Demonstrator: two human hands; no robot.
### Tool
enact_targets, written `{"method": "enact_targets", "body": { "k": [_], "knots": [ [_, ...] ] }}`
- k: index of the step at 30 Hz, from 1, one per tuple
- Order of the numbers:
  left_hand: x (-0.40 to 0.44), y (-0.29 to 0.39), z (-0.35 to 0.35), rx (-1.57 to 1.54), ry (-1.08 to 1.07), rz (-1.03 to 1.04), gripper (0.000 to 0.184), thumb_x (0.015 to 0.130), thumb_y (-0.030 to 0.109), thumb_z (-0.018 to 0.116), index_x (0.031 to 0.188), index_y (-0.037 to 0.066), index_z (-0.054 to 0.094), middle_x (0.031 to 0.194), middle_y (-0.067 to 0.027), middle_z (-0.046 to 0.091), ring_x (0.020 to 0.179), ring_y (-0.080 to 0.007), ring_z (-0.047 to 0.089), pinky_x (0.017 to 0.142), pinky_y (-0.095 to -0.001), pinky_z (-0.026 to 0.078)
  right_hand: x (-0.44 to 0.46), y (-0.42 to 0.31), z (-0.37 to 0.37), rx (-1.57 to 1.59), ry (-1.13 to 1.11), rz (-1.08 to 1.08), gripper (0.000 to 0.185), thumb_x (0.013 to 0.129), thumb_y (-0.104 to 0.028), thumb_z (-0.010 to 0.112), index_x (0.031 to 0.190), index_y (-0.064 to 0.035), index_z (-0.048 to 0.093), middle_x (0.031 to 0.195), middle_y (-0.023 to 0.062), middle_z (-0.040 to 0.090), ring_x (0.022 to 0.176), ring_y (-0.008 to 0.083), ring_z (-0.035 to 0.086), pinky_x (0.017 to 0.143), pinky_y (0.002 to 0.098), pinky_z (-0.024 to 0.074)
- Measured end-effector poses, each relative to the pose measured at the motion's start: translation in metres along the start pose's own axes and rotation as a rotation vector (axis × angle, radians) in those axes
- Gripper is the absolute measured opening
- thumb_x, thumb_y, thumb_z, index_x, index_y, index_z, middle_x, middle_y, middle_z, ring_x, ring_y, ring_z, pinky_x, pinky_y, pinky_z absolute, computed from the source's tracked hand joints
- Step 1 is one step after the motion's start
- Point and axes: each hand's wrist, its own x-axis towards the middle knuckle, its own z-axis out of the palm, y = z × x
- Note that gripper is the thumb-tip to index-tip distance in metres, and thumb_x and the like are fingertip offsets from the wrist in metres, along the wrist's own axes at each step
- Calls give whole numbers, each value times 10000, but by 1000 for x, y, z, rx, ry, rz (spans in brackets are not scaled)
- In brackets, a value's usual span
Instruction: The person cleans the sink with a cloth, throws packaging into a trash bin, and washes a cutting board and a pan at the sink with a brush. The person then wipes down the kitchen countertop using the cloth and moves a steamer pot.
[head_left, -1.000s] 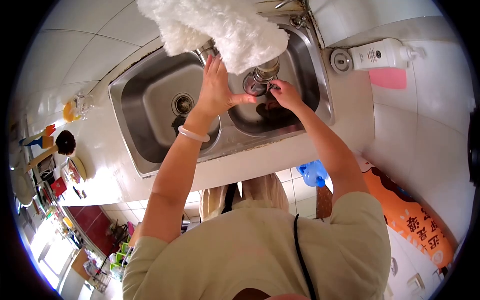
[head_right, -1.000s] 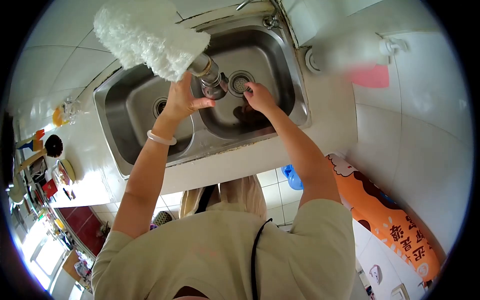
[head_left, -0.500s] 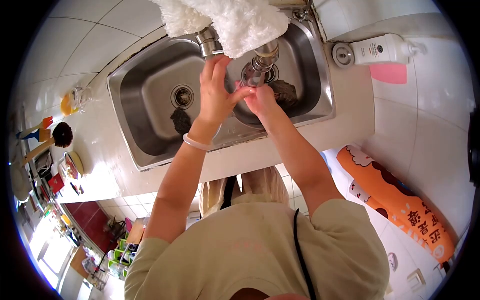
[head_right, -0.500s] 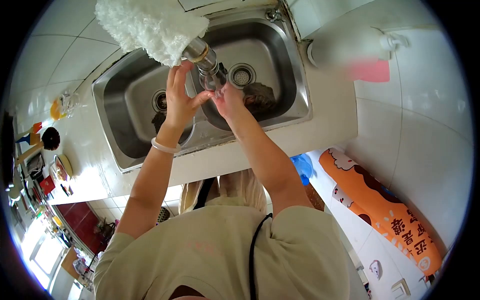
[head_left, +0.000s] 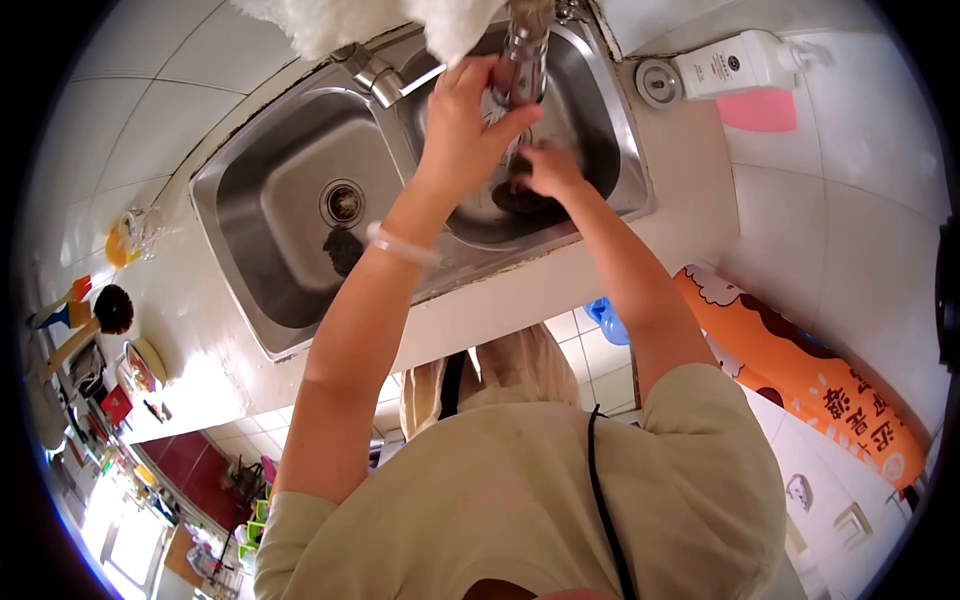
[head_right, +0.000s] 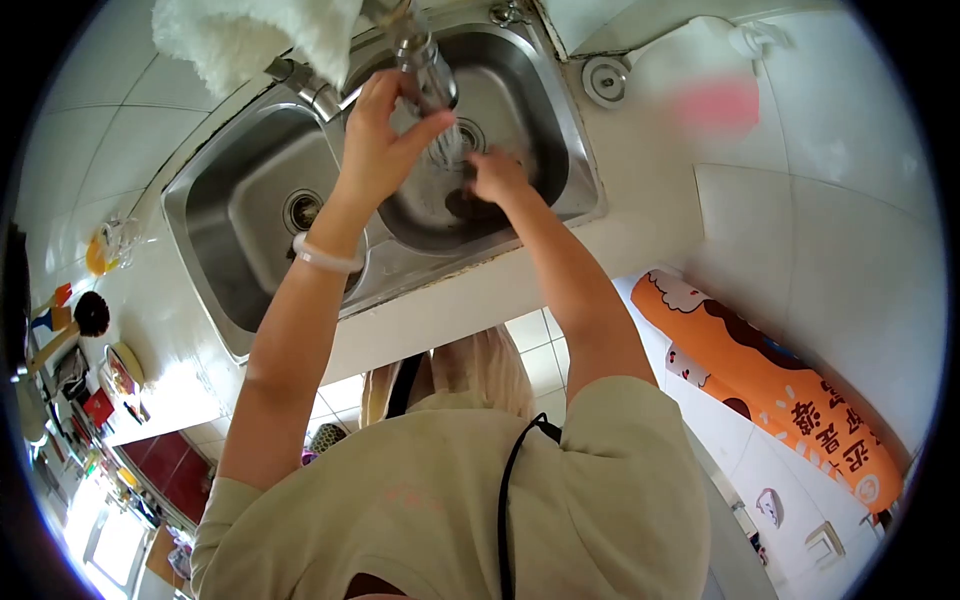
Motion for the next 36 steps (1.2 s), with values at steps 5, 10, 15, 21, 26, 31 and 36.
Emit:
{"method": "enact_targets", "body": {
  "k": [5,10,15,21,26,31,36],
  "knots": [
    [48,-5,32,-4,111,-103,439,649,258,818,846,-16,538,814,-98,539,731,-219,542,663,-343,448,-10,-24,34,-493,-87,-90,420,800,-327,639,1213,-320,563,1370,175,366,1260,487,312,933,493,431],
    [74,-10,38,67,200,-95,319,686,216,760,829,-1,575,726,-130,542,669,-301,533,604,-396,438,52,16,11,-279,102,12,319,921,-276,455,1073,-51,623,1193,110,538,1149,384,454,854,493,459],
    [65,-13,42,242,202,-116,394,715,323,737,893,14,569,828,-131,562,794,-324,554,688,-439,425,71,36,-60,-824,651,-425,245,847,-218,515,971,-89,683,1128,78,582,1111,319,480,944,478,375],
    [57,-9,27,298,105,-115,413,738,357,720,944,34,566,863,-120,562,854,-322,547,736,-447,409,2,51,-13,-720,-14,-199,265,832,-189,523,1009,-101,699,1209,117,554,1178,299,443,968,433,350],
    [47,-8,25,302,115,-87,436,737,378,712,983,45,575,882,-126,571,887,-337,539,789,-481,384,23,26,62,78,-349,-50,490,781,-195,598,1250,-76,522,1161,131,614,1098,295,564,909,358,456],
    [41,-7,23,259,87,-35,451,747,387,711,993,34,572,906,-150,571,889,-343,542,785,-461,394,-41,-67,13,462,-467,-282,377,800,-261,579,1080,-9,577,1049,183,624,1013,342,581,838,391,444],
    [43,-3,22,260,98,-88,428,727,350,727,972,33,576,901,-122,576,881,-338,543,763,-449,401,-4,-61,40,-95,-464,-396,349,904,-337,442,1133,-143,621,1121,156,619,1071,316,573,874,411,447]
  ]
}}
